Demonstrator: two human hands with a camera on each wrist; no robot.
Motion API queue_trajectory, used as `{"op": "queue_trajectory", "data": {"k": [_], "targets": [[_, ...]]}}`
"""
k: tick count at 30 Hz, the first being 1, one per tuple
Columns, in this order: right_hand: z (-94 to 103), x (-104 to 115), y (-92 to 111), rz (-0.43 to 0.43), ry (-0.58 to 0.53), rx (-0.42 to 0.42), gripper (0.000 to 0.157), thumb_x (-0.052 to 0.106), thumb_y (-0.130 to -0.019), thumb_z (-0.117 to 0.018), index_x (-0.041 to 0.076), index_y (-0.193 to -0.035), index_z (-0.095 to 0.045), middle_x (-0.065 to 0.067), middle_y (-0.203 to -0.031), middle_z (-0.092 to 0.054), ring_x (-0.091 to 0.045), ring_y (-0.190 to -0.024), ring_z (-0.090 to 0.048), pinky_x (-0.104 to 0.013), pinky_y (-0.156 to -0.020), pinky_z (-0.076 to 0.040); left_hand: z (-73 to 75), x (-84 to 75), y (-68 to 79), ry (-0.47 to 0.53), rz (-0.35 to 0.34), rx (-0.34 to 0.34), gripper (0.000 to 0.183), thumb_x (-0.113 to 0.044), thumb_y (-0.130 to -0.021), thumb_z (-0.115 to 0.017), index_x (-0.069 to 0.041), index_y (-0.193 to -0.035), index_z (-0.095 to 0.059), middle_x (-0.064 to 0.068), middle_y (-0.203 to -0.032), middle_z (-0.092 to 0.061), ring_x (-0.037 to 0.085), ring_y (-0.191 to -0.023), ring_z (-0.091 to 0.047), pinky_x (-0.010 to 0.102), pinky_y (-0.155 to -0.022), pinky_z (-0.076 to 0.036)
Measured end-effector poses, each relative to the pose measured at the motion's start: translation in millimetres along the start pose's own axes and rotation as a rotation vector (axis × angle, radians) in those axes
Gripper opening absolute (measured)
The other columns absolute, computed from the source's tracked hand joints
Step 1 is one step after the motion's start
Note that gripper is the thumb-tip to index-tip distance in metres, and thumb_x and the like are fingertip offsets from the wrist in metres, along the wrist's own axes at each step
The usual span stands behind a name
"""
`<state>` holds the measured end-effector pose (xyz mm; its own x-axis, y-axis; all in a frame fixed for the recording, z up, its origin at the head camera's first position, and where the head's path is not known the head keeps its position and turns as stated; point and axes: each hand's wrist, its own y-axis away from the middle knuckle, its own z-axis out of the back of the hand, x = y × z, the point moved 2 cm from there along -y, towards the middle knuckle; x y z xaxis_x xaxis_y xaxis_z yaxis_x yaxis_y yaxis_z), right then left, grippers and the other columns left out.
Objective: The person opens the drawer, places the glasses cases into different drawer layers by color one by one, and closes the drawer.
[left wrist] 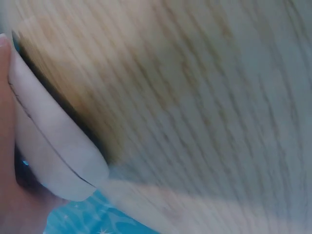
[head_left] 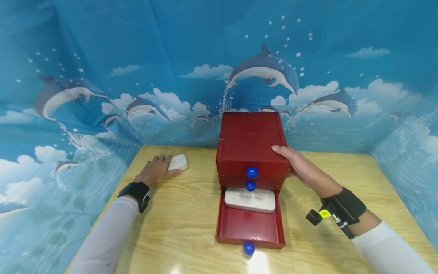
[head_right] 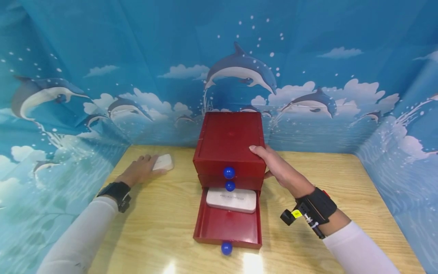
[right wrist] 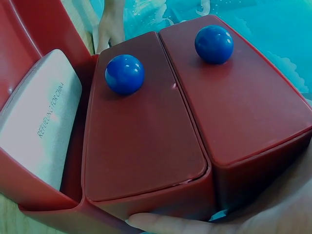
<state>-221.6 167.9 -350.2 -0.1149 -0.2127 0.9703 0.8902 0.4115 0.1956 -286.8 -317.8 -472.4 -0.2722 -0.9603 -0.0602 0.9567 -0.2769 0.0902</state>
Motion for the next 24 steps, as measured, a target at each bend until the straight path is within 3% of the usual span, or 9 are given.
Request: {"op": "queue_trajectory", "data": {"k": [5, 9, 14, 24], "targets": [[0.6, 0, 0, 0.005, 0.006, -0.008, 0.068, 0.052, -0.097, -0.041, 0.010, -0.146, -0.019, -0.021, -0.131, -0.043, -0.027, -0.103, -0.058, -0.049, -0.078, -0.052, 1.8, -4.6, 2.6, -0.017, 0.005, 0.029, 0.093, -0.078, -0.086, -0.033, -0.004, -0.143, -0.033, 0.026, -0.120, -0.051, 0.040, -0.104, -0.050, 0.056, -0.080, -0.045], [0.4, -2, -1, 0.011, -0.002, -0.012, 0.066, 0.052, -0.098, -0.041, 0.011, -0.145, -0.021, -0.020, -0.130, -0.046, -0.029, -0.103, -0.059, -0.050, -0.076, -0.053, 0.1, -12.0, 9.3, -0.031, -0.014, 0.011, 0.094, -0.080, -0.085, -0.028, -0.001, -0.135, -0.043, 0.021, -0.107, -0.057, 0.034, -0.091, -0.056, 0.051, -0.074, -0.048], [0.0, -2, -1, 0.018, -0.008, -0.004, 0.064, 0.051, -0.098, -0.041, 0.013, -0.145, -0.021, -0.019, -0.130, -0.046, -0.030, -0.104, -0.058, -0.051, -0.076, -0.053, -3.1, -25.5, 17.3, -0.044, -0.065, -0.037, 0.092, -0.080, -0.086, -0.026, 0.001, -0.122, -0.053, 0.014, -0.090, -0.060, 0.024, -0.073, -0.056, 0.042, -0.061, -0.048], [1.2, -3, -1, 0.006, 0.002, -0.019, 0.066, 0.053, -0.098, -0.039, 0.012, -0.146, -0.020, -0.021, -0.129, -0.047, -0.029, -0.101, -0.060, -0.050, -0.074, -0.053, 9.2, -64.1, 42.4, -0.101, -0.216, -0.182, 0.081, -0.072, -0.090, -0.033, 0.000, -0.119, -0.055, 0.012, -0.086, -0.061, 0.020, -0.069, -0.056, 0.035, -0.054, -0.047]]}}
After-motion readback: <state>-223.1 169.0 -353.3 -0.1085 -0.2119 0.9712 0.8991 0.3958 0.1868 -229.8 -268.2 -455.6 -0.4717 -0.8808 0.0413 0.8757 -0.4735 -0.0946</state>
